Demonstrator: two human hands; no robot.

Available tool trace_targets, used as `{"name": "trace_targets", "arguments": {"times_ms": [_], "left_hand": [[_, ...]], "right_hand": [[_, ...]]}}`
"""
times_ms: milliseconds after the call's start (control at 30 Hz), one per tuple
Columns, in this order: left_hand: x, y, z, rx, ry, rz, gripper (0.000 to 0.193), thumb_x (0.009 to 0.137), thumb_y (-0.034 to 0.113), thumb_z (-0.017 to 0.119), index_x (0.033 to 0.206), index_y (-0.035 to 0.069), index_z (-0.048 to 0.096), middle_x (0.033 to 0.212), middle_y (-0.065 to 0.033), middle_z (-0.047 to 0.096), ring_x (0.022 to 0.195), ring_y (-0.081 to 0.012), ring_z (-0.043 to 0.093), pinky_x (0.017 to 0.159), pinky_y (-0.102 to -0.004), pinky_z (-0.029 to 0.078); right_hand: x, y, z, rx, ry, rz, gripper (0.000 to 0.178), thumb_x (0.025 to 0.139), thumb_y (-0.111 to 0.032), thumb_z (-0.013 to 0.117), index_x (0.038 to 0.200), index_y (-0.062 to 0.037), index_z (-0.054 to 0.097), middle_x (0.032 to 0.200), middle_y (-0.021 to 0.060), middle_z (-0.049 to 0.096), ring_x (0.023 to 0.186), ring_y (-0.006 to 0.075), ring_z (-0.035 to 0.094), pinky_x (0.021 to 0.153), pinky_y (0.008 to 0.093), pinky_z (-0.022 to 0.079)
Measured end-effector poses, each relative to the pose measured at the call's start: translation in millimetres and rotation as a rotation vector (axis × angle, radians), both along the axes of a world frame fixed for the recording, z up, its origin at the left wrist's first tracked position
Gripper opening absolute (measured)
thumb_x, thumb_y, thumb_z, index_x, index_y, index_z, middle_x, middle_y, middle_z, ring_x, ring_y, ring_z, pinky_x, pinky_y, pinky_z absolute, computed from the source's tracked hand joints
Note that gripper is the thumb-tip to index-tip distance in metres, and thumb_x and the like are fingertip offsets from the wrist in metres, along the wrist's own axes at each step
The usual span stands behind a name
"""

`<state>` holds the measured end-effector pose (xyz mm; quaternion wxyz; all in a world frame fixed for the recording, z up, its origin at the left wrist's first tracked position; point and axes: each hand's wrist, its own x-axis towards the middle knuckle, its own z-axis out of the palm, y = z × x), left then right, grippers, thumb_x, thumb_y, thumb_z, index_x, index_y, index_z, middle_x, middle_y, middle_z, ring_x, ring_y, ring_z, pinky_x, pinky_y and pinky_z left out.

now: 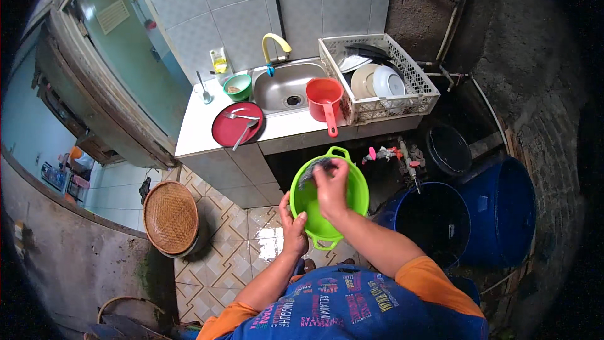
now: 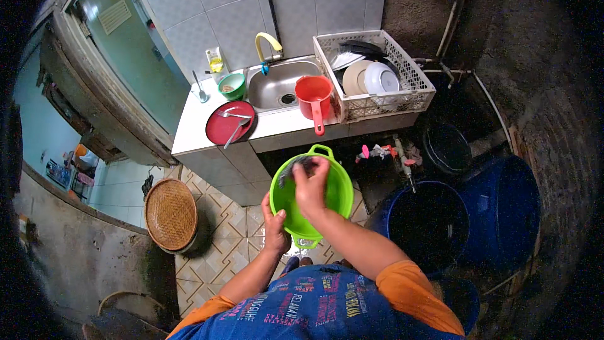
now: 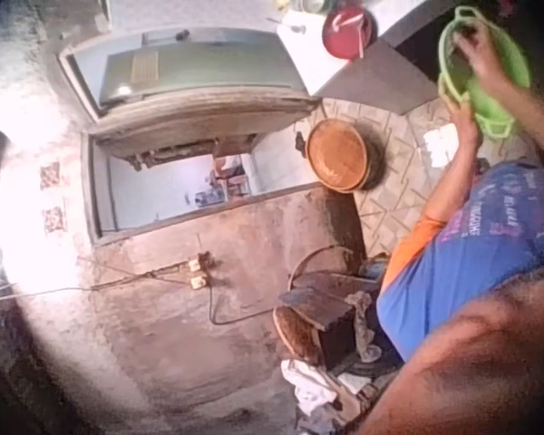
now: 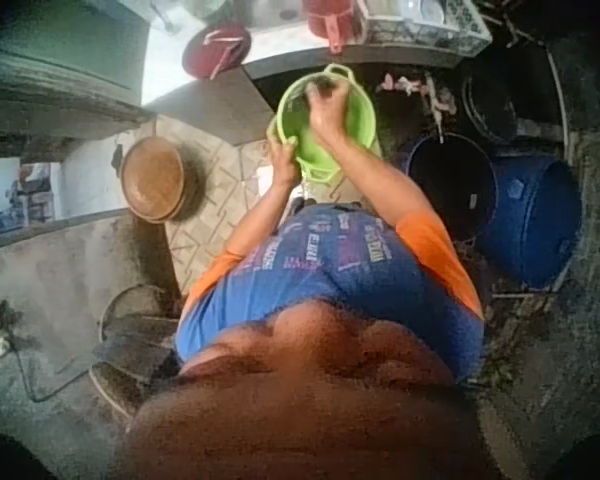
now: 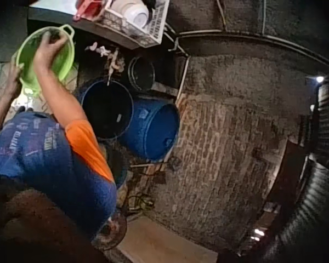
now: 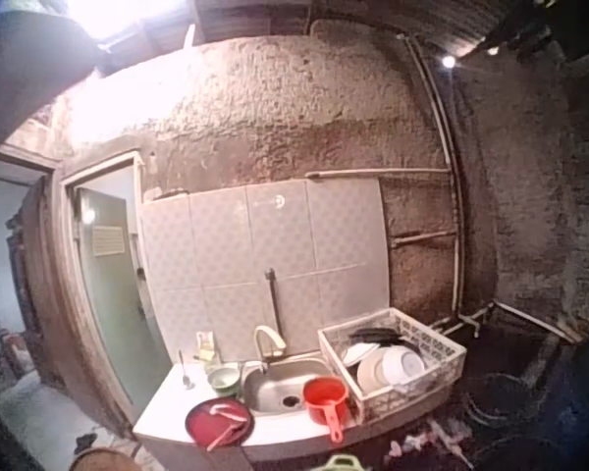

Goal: The person washes grains in a green bowl, adding water from a red scoop and rinsing the grains by hand before pouring them into a larger container.

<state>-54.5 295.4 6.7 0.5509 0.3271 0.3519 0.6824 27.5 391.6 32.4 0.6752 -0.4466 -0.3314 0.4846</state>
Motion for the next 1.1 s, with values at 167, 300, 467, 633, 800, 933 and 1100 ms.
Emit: {"name": "trace_targets", "arguments": {"times_ms": [167,300,467,633,800,933,1100], "left_hand": [[-6,7,5,-0.020,-0.090,0.012,0.076,0.079,0.026,0.066,0.143,0.009,0.028,0.136,-0.0119,0.041,0.124,-0.0233,0.044,0.105,-0.0374,0.038],[-21,3,27,0.019,0.000,0.053,0.079,0.076,0.021,0.066,0.144,0.008,0.027,0.134,-0.0129,0.042,0.122,-0.0247,0.046,0.103,-0.0379,0.039],[-48,14,17,0.042,0.036,0.228,0.075,0.079,0.021,0.065,0.144,0.008,0.029,0.134,-0.0126,0.043,0.121,-0.0252,0.047,0.103,-0.0380,0.040],[-57,19,39,0.064,0.048,0.238,0.075,0.081,0.025,0.062,0.145,0.008,0.028,0.134,-0.0135,0.044,0.120,-0.0244,0.048,0.102,-0.0384,0.041],[-45,13,26,0.031,0.118,0.155,0.076,0.080,0.025,0.064,0.145,0.006,0.028,0.134,-0.0141,0.045,0.122,-0.0240,0.047,0.104,-0.0370,0.039],[-16,9,28,0.064,0.176,0.012,0.077,0.080,0.027,0.066,0.145,0.006,0.030,0.131,-0.0132,0.047,0.119,-0.0226,0.047,0.102,-0.0350,0.038],[-9,11,16,0.022,0.179,-0.016,0.077,0.079,0.027,0.066,0.144,0.005,0.031,0.132,-0.0129,0.046,0.119,-0.0220,0.048,0.102,-0.0348,0.038]], "right_hand": [[8,-4,31,0.392,-0.788,-0.073,0.036,0.081,-0.002,0.064,0.114,-0.0023,0.050,0.106,0.0162,0.049,0.095,0.0312,0.054,0.082,0.0395,0.048],[55,4,29,0.557,-1.471,-0.031,0.037,0.075,-0.001,0.064,0.110,-0.0079,0.057,0.104,0.0159,0.049,0.094,0.0341,0.054,0.080,0.0431,0.049],[87,-13,-3,0.328,-1.520,0.184,0.028,0.074,-0.001,0.057,0.102,-0.0053,0.056,0.099,0.0201,0.052,0.091,0.0388,0.056,0.077,0.0469,0.049],[94,-27,-18,0.196,-1.209,0.198,0.029,0.073,0.002,0.055,0.101,-0.0018,0.058,0.096,0.0215,0.056,0.090,0.0403,0.056,0.077,0.0448,0.048],[99,-34,32,0.387,-1.092,0.057,0.032,0.074,0.001,0.057,0.105,-0.0020,0.059,0.102,0.0184,0.056,0.097,0.0362,0.058,0.084,0.0413,0.049],[65,-44,6,0.334,-1.123,0.356,0.035,0.074,0.001,0.060,0.108,-0.0016,0.059,0.108,0.0215,0.054,0.102,0.0397,0.056,0.088,0.0441,0.048],[27,-52,-13,0.527,-0.990,0.498,0.022,0.074,-0.006,0.061,0.096,-0.0019,0.062,0.099,0.0207,0.054,0.094,0.0395,0.055,0.081,0.0471,0.047]]}}
